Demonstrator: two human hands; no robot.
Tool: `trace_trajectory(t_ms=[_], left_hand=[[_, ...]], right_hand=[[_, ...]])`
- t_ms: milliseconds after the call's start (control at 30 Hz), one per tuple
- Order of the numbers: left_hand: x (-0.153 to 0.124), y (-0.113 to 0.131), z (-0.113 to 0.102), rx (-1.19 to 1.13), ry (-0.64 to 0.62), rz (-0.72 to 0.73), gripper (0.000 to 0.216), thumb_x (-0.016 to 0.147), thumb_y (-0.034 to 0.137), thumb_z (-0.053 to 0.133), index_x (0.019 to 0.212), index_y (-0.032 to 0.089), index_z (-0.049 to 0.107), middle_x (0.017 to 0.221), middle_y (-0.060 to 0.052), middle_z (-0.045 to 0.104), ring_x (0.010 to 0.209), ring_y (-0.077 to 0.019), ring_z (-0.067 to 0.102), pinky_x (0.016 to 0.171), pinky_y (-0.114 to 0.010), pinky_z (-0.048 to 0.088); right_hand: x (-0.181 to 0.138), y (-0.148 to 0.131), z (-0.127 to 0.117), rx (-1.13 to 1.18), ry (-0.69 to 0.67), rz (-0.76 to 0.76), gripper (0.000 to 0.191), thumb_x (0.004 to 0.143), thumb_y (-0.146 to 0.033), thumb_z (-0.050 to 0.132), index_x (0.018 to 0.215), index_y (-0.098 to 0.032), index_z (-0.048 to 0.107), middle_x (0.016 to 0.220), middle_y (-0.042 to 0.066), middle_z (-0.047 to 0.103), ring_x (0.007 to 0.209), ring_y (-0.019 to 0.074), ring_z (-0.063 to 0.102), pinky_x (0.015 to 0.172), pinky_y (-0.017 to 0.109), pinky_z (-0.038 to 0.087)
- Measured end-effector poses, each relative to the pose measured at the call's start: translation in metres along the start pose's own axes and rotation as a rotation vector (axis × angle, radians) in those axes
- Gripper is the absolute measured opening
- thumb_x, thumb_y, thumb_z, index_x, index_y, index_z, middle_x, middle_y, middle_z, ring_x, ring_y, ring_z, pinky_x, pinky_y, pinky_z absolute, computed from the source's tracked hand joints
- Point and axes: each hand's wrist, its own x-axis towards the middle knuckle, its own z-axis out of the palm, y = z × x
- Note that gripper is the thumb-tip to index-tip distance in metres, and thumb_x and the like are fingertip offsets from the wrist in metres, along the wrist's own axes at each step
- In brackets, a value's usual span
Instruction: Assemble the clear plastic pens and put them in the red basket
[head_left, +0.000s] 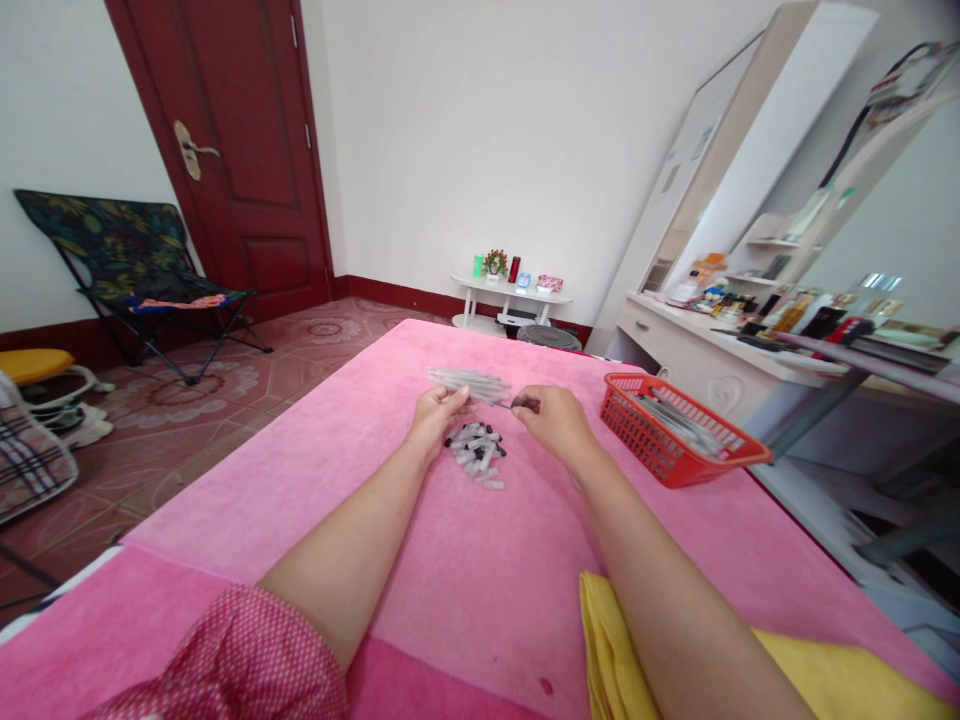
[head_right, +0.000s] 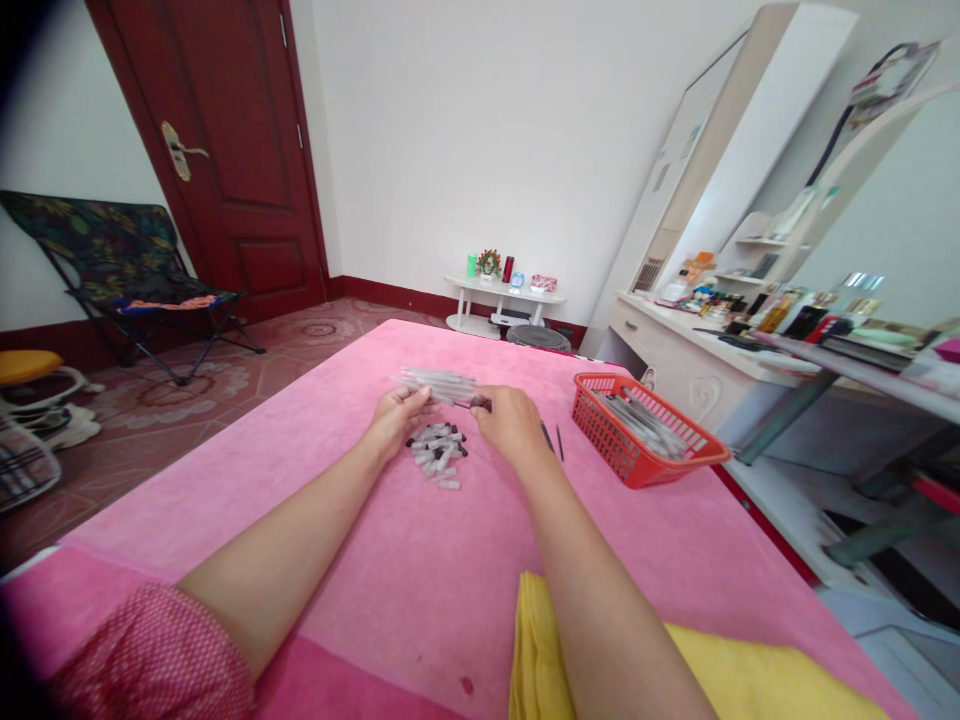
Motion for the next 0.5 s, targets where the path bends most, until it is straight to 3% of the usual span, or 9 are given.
trace_trajectory(t_ms=[67,200,267,333,433,500], left_hand=[[-0.001,0.000,0.000,-0.028,-0.022,-0.033,0.024,0.066,0.026,0.075,0.080,0.011,0.064,0.075,-0.008,0.070,0.062,-0.0158,0.066,0.062,-0.026,0.053],[0.003,0.005,-0.004,-0.245,0.076,-0.038,0.014,0.073,0.023,0.069,0.079,0.013,0.063,0.075,-0.005,0.070,0.067,-0.0133,0.067,0.071,-0.025,0.053],[0.006,0.008,-0.008,-0.367,0.158,-0.044,0.008,0.077,0.021,0.065,0.079,0.014,0.062,0.074,-0.004,0.070,0.067,-0.0111,0.066,0.074,-0.025,0.053],[0.007,0.012,-0.009,-0.454,0.214,-0.057,0.006,0.080,0.020,0.061,0.078,0.014,0.062,0.072,-0.002,0.070,0.066,-0.0095,0.066,0.077,-0.024,0.053],[0.008,0.014,-0.010,-0.498,0.242,-0.076,0.008,0.082,0.019,0.059,0.076,0.015,0.062,0.070,-0.002,0.069,0.066,-0.0089,0.065,0.077,-0.023,0.053],[0.008,0.013,-0.010,-0.483,0.240,-0.083,0.008,0.082,0.019,0.059,0.077,0.015,0.063,0.070,-0.002,0.069,0.067,-0.0091,0.065,0.076,-0.022,0.053]], right_hand=[[-0.001,-0.003,0.003,0.052,0.089,-0.031,0.017,0.077,-0.025,0.055,0.087,-0.021,0.068,0.089,0.004,0.070,0.081,0.0170,0.061,0.071,0.025,0.041],[-0.003,-0.006,0.004,0.130,0.441,-0.019,0.029,0.079,-0.030,0.056,0.102,-0.016,0.062,0.105,0.011,0.064,0.096,0.0201,0.057,0.086,0.030,0.040],[-0.003,-0.004,0.004,0.130,0.461,0.031,0.027,0.080,-0.032,0.054,0.100,-0.016,0.063,0.102,0.010,0.065,0.091,0.0189,0.058,0.083,0.029,0.041],[-0.003,-0.001,0.005,0.109,0.280,0.083,0.021,0.079,-0.030,0.054,0.090,-0.018,0.066,0.093,0.007,0.068,0.082,0.0169,0.060,0.075,0.026,0.042],[-0.004,0.004,0.012,0.038,-0.138,0.106,0.012,0.071,-0.025,0.061,0.076,-0.020,0.070,0.079,0.003,0.070,0.074,0.0158,0.061,0.065,0.023,0.041],[-0.007,0.005,0.018,-0.027,-0.299,0.099,0.010,0.065,-0.023,0.065,0.073,-0.021,0.071,0.076,0.003,0.070,0.072,0.0156,0.062,0.061,0.022,0.041]])
